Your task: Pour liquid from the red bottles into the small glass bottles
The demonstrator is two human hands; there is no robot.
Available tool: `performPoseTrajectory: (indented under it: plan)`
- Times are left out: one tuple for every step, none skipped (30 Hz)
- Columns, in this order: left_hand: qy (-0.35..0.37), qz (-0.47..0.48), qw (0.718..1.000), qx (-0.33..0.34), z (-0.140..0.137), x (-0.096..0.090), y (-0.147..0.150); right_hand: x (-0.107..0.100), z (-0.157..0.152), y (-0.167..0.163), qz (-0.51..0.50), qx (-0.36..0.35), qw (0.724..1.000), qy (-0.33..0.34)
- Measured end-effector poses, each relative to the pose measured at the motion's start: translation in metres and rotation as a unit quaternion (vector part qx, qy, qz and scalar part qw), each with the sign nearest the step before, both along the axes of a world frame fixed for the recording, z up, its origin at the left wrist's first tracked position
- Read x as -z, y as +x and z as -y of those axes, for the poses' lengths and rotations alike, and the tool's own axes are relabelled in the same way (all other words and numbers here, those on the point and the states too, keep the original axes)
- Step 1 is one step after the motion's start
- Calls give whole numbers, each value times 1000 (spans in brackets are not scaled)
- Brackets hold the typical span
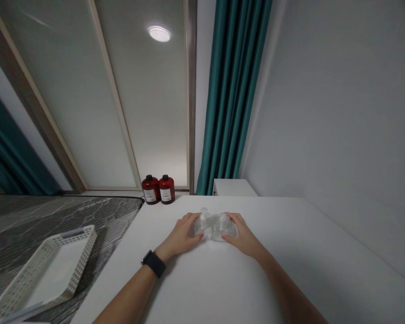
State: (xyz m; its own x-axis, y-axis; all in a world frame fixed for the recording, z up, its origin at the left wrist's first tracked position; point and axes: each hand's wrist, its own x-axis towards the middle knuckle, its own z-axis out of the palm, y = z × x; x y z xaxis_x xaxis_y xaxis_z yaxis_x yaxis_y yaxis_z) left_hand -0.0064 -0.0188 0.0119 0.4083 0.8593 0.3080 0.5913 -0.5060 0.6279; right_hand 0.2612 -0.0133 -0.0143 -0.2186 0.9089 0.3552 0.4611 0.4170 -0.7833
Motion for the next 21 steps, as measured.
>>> performPoseTrajectory:
  plan:
    - [-2, 2, 1000, 0, 0, 0, 0, 0, 0, 0, 3, -1, 1000, 5]
    - [-5, 3, 1000, 0, 0, 0, 0, 0, 0, 0, 4, -3, 1000, 6]
    - [-9, 5, 1000, 0, 0, 0, 0, 1, 0, -1, 3, -7, 1000, 5]
    - [-13, 6, 1000, 0, 0, 0, 0, 1, 0, -1, 1, -10, 1000, 4]
    - [-16, 8, 1000, 2, 0, -1, 0, 2, 0, -2, -1, -13, 1000, 5]
    - [-19, 11, 1000, 3, 0, -1, 0, 3, -1, -2, -2, -14, 1000, 9]
    - [-22, 13, 1000, 4, 0, -1, -1, 4, -1, -3, -4, -14, 1000, 13]
    - [-23, 17, 1000, 4, 0, 0, -1, 5, -1, -3, -4, -12, 1000, 18]
    - [-24, 21, 999, 5, 0, 0, -1, 6, -1, -4, -4, -9, 1000, 21]
    - [-24, 29, 999, 6, -1, 1, -1, 6, -1, -4, -4, -6, 1000, 24]
    - [-25, 41, 999, 10, -1, 3, -1, 7, -1, -5, -4, -1, 1000, 25]
    - [-29, 55, 998, 14, -2, 4, -1, 8, -1, -5, -5, 3, 1000, 24]
    - [-38, 71, 997, 17, -2, 5, -1, 9, -2, -6, -7, 8, 1000, 22]
    - [-51, 87, 995, 18, -2, 7, 0, 11, -2, -7, -10, 13, 1000, 19]
    - [-68, 99, 993, 14, -2, 8, 1, 12, -2, -8, -14, 18, 1000, 17]
    - [-85, 109, 990, 6, -3, 9, 1, 13, -2, -9, -18, 22, 999, 14]
    - [-99, 115, 988, -2, -3, 10, 2, 15, -2, -10, -23, 26, 999, 12]
    - [-108, 120, 987, -11, -3, 11, 2, 16, -3, -11, -26, 29, 999, 11]
    - [-112, 121, 986, -17, -3, 12, 2, 17, -3, -12, -30, 31, 999, 10]
    - [-112, 122, 986, -20, -4, 12, 2, 18, -3, -13, -32, 33, 999, 10]
    - [-110, 121, 986, -22, -4, 12, 2, 18, -3, -13, -34, 33, 999, 9]
